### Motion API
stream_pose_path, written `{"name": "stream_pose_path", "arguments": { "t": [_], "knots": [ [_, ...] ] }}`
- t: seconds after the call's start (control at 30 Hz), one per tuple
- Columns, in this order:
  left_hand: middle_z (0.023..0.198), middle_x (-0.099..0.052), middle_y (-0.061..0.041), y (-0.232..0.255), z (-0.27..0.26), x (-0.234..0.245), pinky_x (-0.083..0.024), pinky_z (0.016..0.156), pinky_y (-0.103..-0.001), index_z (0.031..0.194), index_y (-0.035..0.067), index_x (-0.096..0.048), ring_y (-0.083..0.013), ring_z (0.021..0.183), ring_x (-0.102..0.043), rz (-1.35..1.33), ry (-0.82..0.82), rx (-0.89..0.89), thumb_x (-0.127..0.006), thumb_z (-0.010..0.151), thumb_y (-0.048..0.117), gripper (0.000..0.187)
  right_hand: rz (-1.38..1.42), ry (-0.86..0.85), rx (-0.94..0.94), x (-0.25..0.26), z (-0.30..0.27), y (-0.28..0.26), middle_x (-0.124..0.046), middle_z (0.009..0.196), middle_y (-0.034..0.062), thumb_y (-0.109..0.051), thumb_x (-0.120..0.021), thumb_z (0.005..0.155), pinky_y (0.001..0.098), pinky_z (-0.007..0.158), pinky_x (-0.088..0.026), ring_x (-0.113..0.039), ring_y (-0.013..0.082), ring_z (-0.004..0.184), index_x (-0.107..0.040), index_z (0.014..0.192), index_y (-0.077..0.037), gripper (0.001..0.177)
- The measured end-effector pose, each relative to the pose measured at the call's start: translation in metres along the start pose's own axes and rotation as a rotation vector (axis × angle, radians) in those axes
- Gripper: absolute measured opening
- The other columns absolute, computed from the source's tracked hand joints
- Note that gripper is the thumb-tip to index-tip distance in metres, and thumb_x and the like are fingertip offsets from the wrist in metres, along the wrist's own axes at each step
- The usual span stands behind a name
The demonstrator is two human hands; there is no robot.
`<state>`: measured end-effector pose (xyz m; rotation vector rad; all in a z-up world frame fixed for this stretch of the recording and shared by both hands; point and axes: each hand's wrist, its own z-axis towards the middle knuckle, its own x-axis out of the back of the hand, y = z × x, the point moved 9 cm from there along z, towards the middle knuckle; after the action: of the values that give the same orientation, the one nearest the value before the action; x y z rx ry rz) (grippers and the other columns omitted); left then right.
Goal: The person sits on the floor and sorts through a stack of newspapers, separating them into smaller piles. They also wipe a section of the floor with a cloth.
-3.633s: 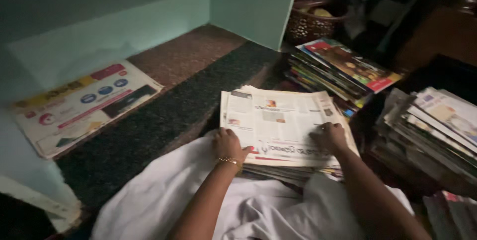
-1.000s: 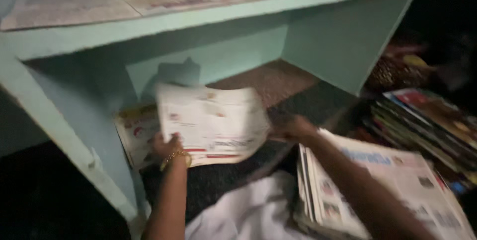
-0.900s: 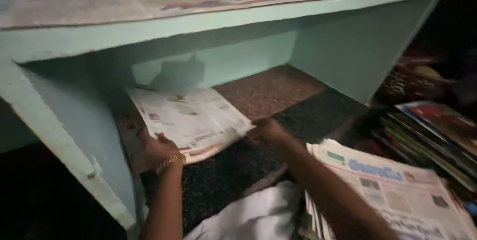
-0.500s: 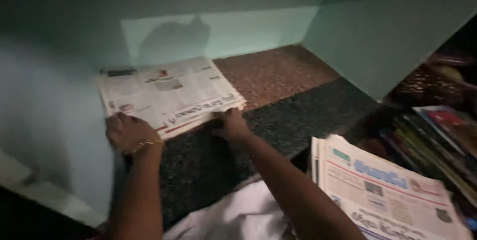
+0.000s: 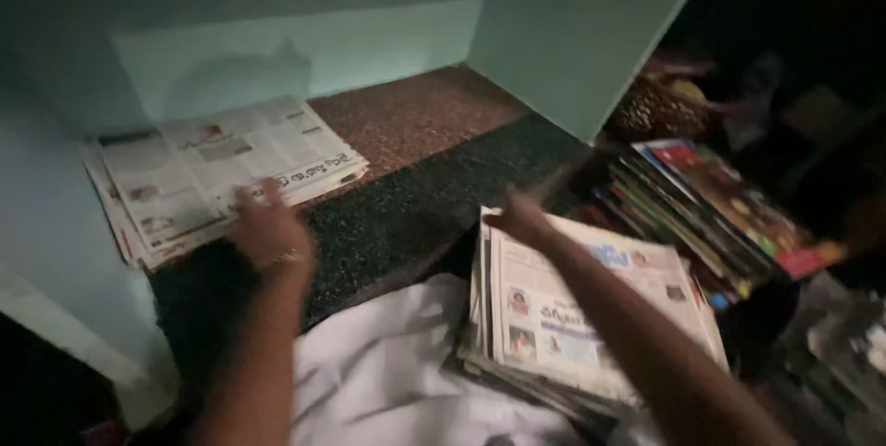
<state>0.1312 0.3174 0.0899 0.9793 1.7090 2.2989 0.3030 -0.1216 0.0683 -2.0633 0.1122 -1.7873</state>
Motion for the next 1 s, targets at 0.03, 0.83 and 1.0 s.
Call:
{"name": "stream_pose_path", "arguments": {
  "t": [0.03, 0.83, 1.0],
  "knots": [
    [0.129, -0.062, -0.026, 0.019, -0.028, -0.014, -0.043, 0.107, -0.054, 0.140, 0.002, -0.052, -0.0398, 0.120, -0.058, 0.025, -0.125, 0.001, -0.035, 0.113, 0.046, 0.055, -0.003, 0.036, -0.037, 0.009, -0.011, 0.038, -0.065, 0.129, 0.0234, -0.037, -0.079, 0.088, 0.0457, 0.097, -0.054, -0.066, 0.0350, 0.115, -0.036, 0.150, -0.001, 0.084],
    [0.167, -0.020, -0.014, 0.115, -0.365, -0.107, -0.010, 0.124, -0.060, 0.155, 0.012, -0.037, -0.0359, 0.158, -0.005, 0.886, -0.976, -0.587, -0.091, 0.055, 0.075, 0.130, -0.009, 0.087, -1.032, 0.049, -0.330, 0.280, -0.042, 0.159, 0.0170, -0.066, -0.097, 0.051, 0.0529, 0.119, -0.031, -0.035, 0.0373, 0.149, -0.048, 0.152, -0.016, 0.123],
    [0.162, -0.033, -0.016, 0.124, -0.371, -0.101, -0.018, 0.124, -0.052, 0.147, 0.009, -0.052, -0.0349, 0.154, -0.018, 0.923, -0.891, -0.533, -0.097, 0.052, 0.067, 0.120, 0.089, 0.173, -1.019, 0.055, -0.341, 0.280, -0.043, 0.154, 0.0169, -0.058, -0.102, 0.055, 0.0561, 0.116, -0.029, -0.037, 0.0365, 0.144, -0.037, 0.155, -0.012, 0.127]
  ]
}}
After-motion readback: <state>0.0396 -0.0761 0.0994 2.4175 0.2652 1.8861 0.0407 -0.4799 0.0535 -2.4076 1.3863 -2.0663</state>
